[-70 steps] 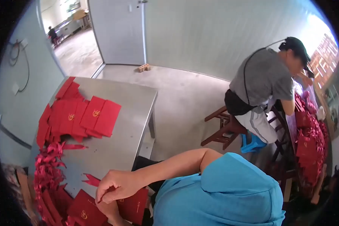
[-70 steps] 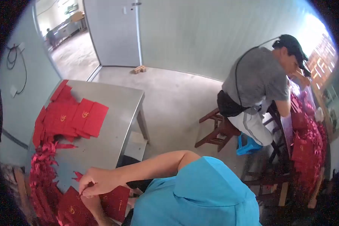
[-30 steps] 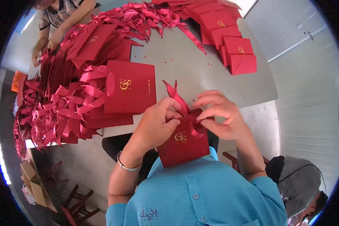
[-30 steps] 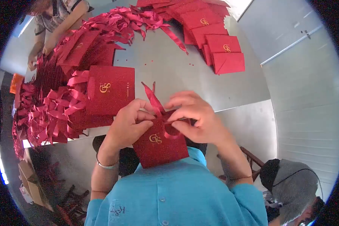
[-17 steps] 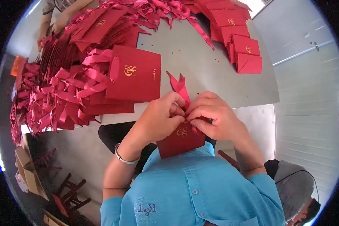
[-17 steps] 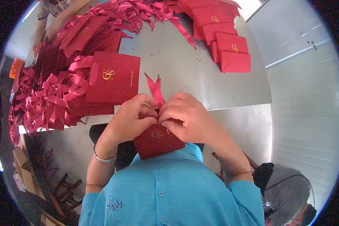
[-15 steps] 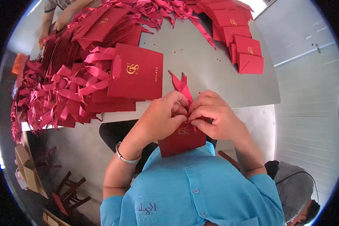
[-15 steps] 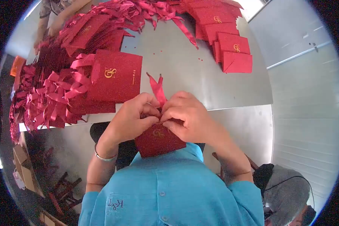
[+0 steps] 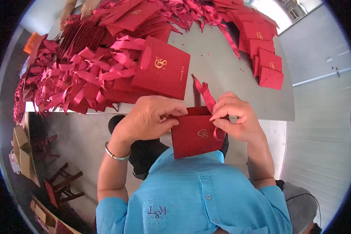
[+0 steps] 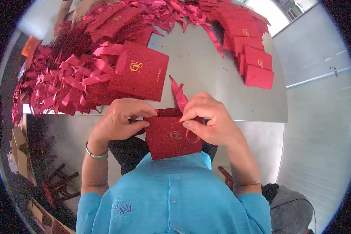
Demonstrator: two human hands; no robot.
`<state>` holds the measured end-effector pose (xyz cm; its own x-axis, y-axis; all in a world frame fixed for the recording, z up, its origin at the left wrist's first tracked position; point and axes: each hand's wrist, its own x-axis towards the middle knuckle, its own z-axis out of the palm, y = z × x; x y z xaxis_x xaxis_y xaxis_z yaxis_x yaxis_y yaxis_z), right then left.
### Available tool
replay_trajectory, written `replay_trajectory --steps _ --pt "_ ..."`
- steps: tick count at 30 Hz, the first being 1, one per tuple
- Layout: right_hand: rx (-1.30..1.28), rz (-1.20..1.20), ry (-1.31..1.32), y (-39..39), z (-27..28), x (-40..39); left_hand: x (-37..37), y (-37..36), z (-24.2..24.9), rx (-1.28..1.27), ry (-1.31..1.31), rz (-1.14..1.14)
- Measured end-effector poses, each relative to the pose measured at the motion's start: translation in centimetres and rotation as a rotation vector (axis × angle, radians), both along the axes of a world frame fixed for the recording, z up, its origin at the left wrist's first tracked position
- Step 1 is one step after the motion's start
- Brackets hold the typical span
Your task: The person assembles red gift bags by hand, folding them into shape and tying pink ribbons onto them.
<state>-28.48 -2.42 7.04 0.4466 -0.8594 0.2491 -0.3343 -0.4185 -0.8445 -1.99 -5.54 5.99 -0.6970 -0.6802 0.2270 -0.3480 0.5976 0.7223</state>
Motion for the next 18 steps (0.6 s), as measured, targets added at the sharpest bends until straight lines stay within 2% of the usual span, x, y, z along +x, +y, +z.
replay_trajectory --steps 2,3,5,6,9,15,18 --pt "0.045 0.003 -0.012 0.1 0.0 0.4 0.4 0.3 -0.7 0.543 0.21 0.032" --pt "0.093 -0.008 -0.021 0.2 -0.1 0.6 0.6 0.4 -1.6 0.544 0.213 0.044" --pt "0.125 0.006 -0.018 0.3 -0.2 1.2 0.7 0.7 -3.5 0.705 0.425 -0.044" --pt "0.154 0.007 -0.015 0.4 -0.3 1.3 0.6 1.1 -3.5 0.709 0.433 -0.036" --pt "0.159 0.012 -0.023 0.6 -1.2 1.9 0.5 2.3 -3.8 1.089 0.504 -0.024" --pt "0.184 0.017 -0.067 0.6 -2.0 2.9 0.9 4.1 -5.4 1.27 0.794 0.123" --pt "0.194 0.032 -0.041 0.6 -1.7 3.7 1.2 4.1 -5.5 1.262 0.801 0.075"
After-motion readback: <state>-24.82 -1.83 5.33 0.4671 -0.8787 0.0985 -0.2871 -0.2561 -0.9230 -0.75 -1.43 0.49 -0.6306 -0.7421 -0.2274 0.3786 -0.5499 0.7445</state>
